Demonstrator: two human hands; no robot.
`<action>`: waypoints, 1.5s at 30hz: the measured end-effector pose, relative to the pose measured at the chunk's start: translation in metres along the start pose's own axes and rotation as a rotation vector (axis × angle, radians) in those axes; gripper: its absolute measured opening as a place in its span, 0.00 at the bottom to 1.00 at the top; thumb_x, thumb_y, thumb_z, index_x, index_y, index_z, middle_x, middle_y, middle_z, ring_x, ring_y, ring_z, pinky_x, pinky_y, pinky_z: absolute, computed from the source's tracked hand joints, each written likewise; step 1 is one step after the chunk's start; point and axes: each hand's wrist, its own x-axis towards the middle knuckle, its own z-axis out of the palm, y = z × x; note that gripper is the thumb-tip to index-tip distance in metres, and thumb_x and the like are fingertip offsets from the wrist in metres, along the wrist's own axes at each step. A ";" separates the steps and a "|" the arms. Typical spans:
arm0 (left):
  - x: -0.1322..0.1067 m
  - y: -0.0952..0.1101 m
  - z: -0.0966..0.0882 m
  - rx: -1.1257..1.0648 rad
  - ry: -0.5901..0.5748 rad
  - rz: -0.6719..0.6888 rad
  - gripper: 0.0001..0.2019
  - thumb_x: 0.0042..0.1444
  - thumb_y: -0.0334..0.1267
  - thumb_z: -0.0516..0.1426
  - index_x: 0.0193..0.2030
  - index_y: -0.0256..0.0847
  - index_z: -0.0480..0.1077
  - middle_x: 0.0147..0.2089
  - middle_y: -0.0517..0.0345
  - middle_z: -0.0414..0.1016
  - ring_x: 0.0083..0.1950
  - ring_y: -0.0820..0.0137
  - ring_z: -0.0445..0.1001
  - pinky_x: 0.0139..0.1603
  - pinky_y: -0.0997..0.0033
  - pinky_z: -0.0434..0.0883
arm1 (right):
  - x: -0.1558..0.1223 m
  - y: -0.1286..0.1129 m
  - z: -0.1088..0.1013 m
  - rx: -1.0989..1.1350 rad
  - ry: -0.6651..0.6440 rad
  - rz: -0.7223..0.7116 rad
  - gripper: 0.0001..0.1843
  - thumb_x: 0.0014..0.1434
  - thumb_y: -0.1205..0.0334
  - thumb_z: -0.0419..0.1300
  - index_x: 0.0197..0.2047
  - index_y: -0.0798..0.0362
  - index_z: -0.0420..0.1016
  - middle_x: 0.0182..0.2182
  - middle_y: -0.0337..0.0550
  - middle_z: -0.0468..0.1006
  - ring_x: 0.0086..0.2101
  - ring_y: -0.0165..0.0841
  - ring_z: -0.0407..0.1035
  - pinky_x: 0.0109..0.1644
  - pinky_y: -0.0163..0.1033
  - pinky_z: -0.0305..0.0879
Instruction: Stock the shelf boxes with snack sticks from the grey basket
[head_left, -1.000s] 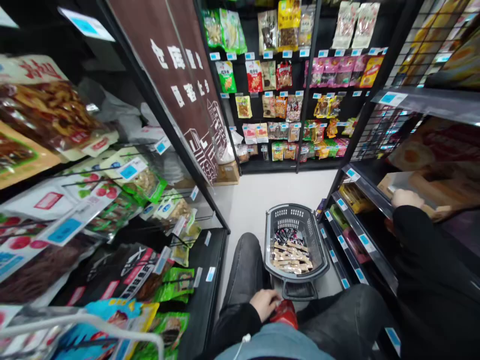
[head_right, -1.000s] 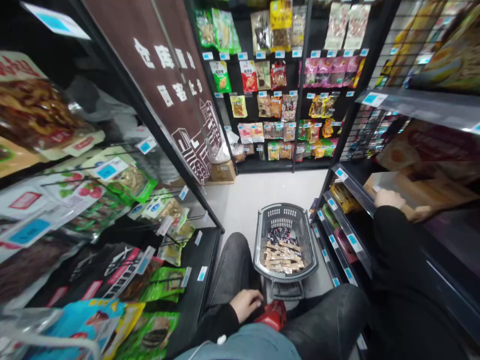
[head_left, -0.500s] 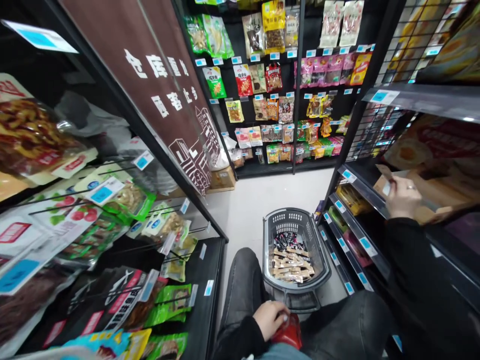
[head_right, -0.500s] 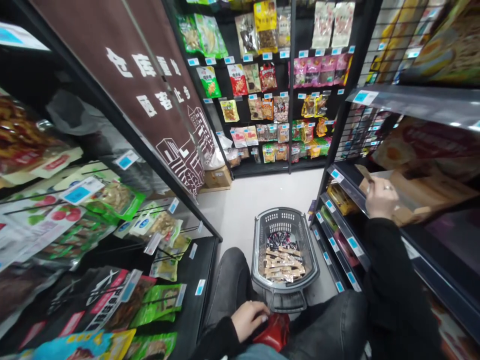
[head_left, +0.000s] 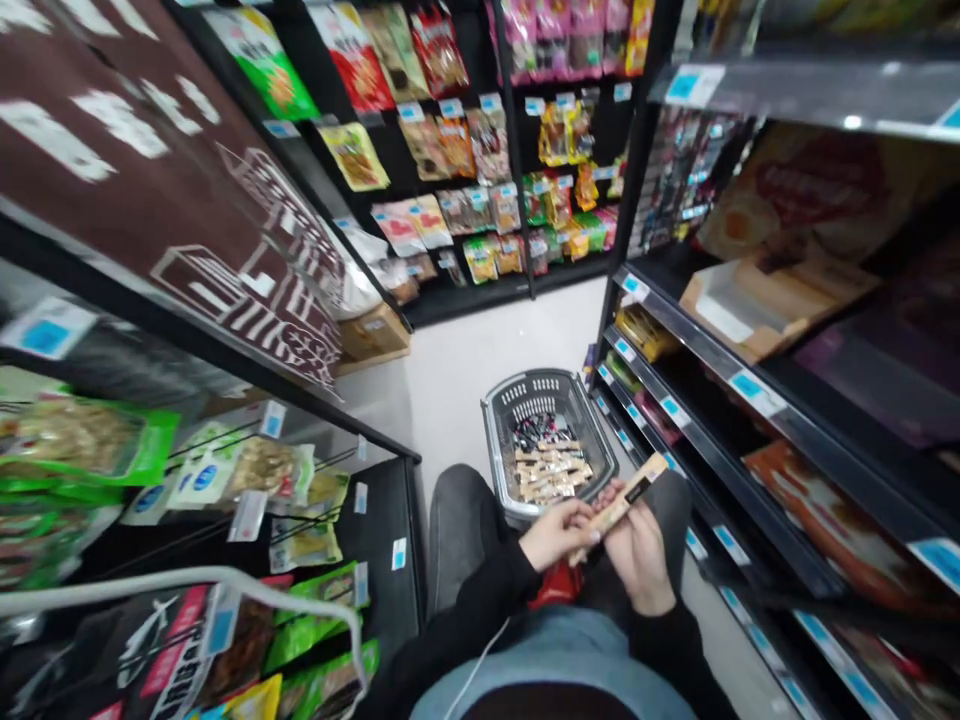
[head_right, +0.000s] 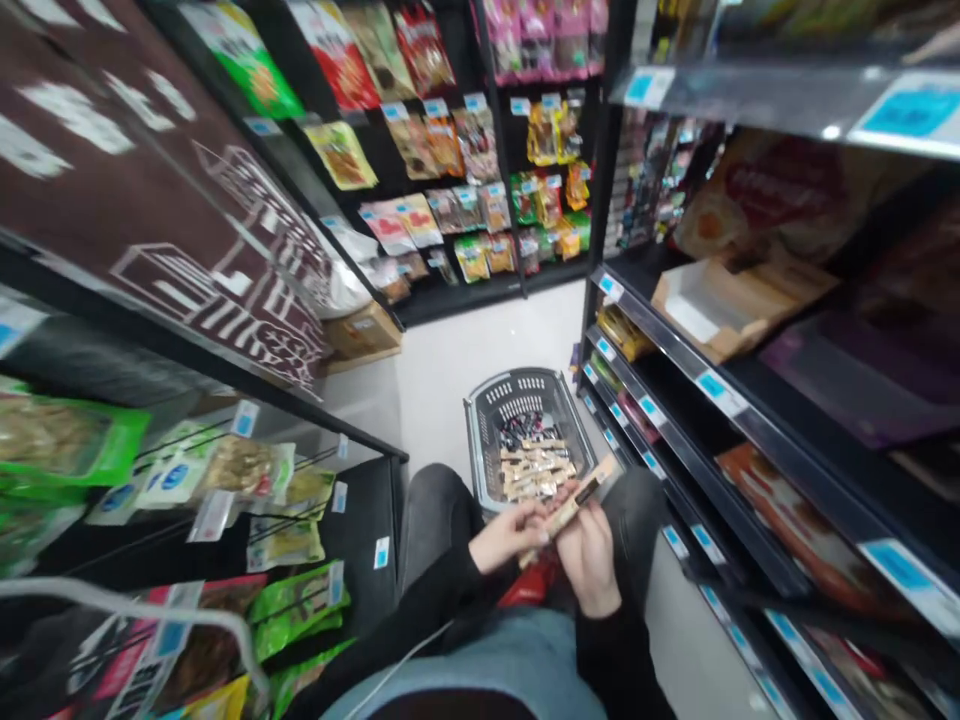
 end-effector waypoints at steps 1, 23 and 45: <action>0.001 0.003 0.004 0.001 0.003 -0.010 0.26 0.33 0.53 0.64 0.33 0.35 0.66 0.23 0.64 0.65 0.21 0.78 0.61 0.24 0.76 0.60 | -0.001 -0.011 -0.003 -0.034 -0.014 -0.025 0.13 0.50 0.55 0.61 0.38 0.50 0.72 0.34 0.39 0.74 0.36 0.32 0.69 0.47 0.42 0.65; -0.046 0.024 -0.004 0.520 0.295 0.512 0.08 0.49 0.37 0.59 0.36 0.40 0.76 0.45 0.50 0.76 0.46 0.64 0.74 0.47 0.62 0.72 | -0.024 -0.084 -0.040 -1.020 -0.261 -0.358 0.08 0.48 0.61 0.65 0.34 0.51 0.77 0.35 0.45 0.75 0.39 0.36 0.70 0.45 0.42 0.65; -0.061 0.027 -0.001 0.008 0.002 0.101 0.07 0.41 0.32 0.61 0.30 0.36 0.78 0.56 0.44 0.67 0.20 0.77 0.71 0.16 0.77 0.69 | -0.043 -0.092 -0.054 -0.733 -0.429 0.107 0.07 0.49 0.61 0.64 0.33 0.53 0.79 0.41 0.48 0.72 0.38 0.37 0.71 0.38 0.41 0.73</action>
